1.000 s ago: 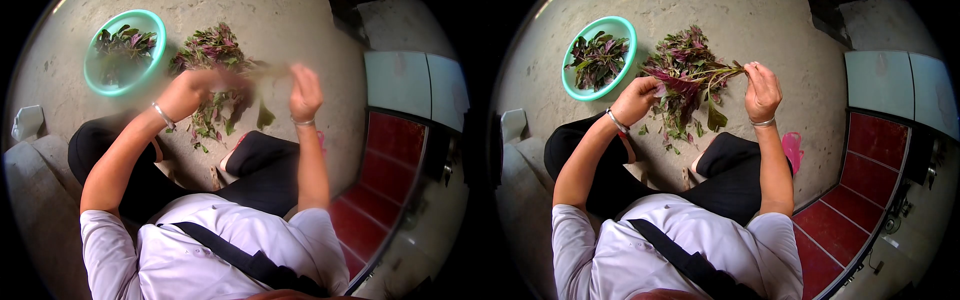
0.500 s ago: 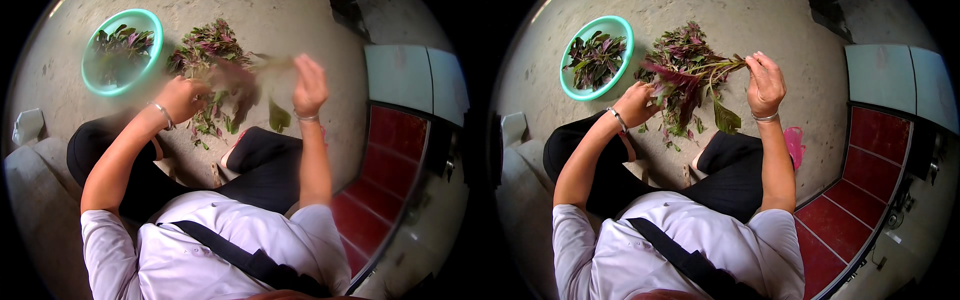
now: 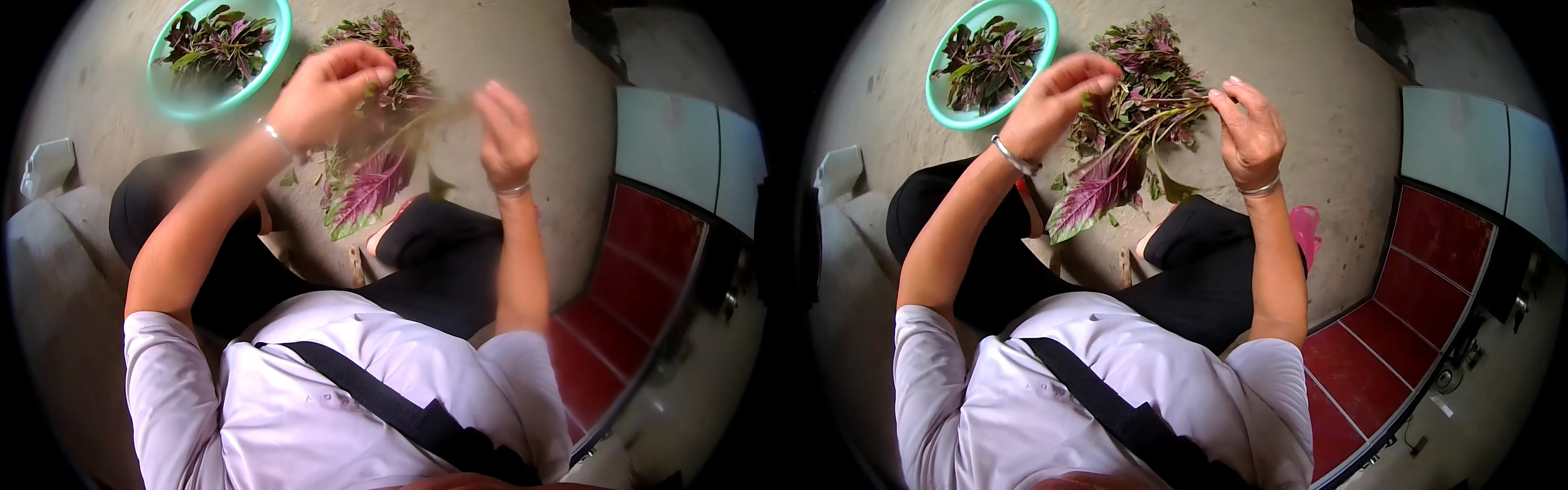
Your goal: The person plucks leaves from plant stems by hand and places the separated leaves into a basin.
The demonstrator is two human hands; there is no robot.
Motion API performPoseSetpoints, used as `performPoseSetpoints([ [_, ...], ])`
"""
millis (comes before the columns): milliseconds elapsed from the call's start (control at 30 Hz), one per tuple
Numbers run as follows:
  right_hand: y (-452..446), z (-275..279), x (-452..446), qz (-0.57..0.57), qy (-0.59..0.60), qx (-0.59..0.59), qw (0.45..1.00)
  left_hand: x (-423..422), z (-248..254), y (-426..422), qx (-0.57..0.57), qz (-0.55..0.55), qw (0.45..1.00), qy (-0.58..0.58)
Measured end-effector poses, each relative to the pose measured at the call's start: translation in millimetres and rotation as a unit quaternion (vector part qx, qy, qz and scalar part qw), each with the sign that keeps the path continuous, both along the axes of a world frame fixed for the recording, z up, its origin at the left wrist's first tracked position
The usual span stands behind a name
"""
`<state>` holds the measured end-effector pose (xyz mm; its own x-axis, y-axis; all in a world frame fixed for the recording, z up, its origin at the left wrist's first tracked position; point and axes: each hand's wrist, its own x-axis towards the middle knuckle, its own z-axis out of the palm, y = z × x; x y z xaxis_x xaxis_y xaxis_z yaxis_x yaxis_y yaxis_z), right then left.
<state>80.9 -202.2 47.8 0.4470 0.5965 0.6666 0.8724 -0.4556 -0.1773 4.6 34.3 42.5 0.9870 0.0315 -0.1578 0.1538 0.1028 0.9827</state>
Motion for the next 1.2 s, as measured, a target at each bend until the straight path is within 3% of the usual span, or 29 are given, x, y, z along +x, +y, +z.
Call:
performPoseSetpoints([
  [67,0.5,-1.8,0.9,0.007,-0.004,0.003,1.0,4.1,8.2,7.8,-0.048,0.075,0.994,-0.068],
  [133,1.1,-3.8,0.6,0.012,-0.003,0.005,1.0,7.8,17.3,19.2,0.013,0.093,0.989,-0.11],
  [267,2.9,-4.7,0.9,0.018,-0.003,0.007,1.0,1.9,27.2,17.0,0.03,-0.032,0.999,-0.028],
  [400,3.5,-5.6,2.0,0.021,-0.012,0.016,1.0,-5.4,23.7,12.5,0.042,-0.243,0.962,0.12],
  [500,3.3,-5.5,1.0,0.023,-0.01,0.019,1.0,-6.7,15.1,10.0,0.033,-0.296,0.95,0.096],
  [700,4.9,-2.8,0.5,0.025,-0.018,-0.004,1.0,-4.5,23.4,10.8,-0.079,-0.27,0.949,0.143],
  [1200,7.3,-2.8,-2.8,0.038,-0.023,-0.007,0.999,-5.0,22.0,15.3,-0.113,-0.249,0.952,0.139],
])
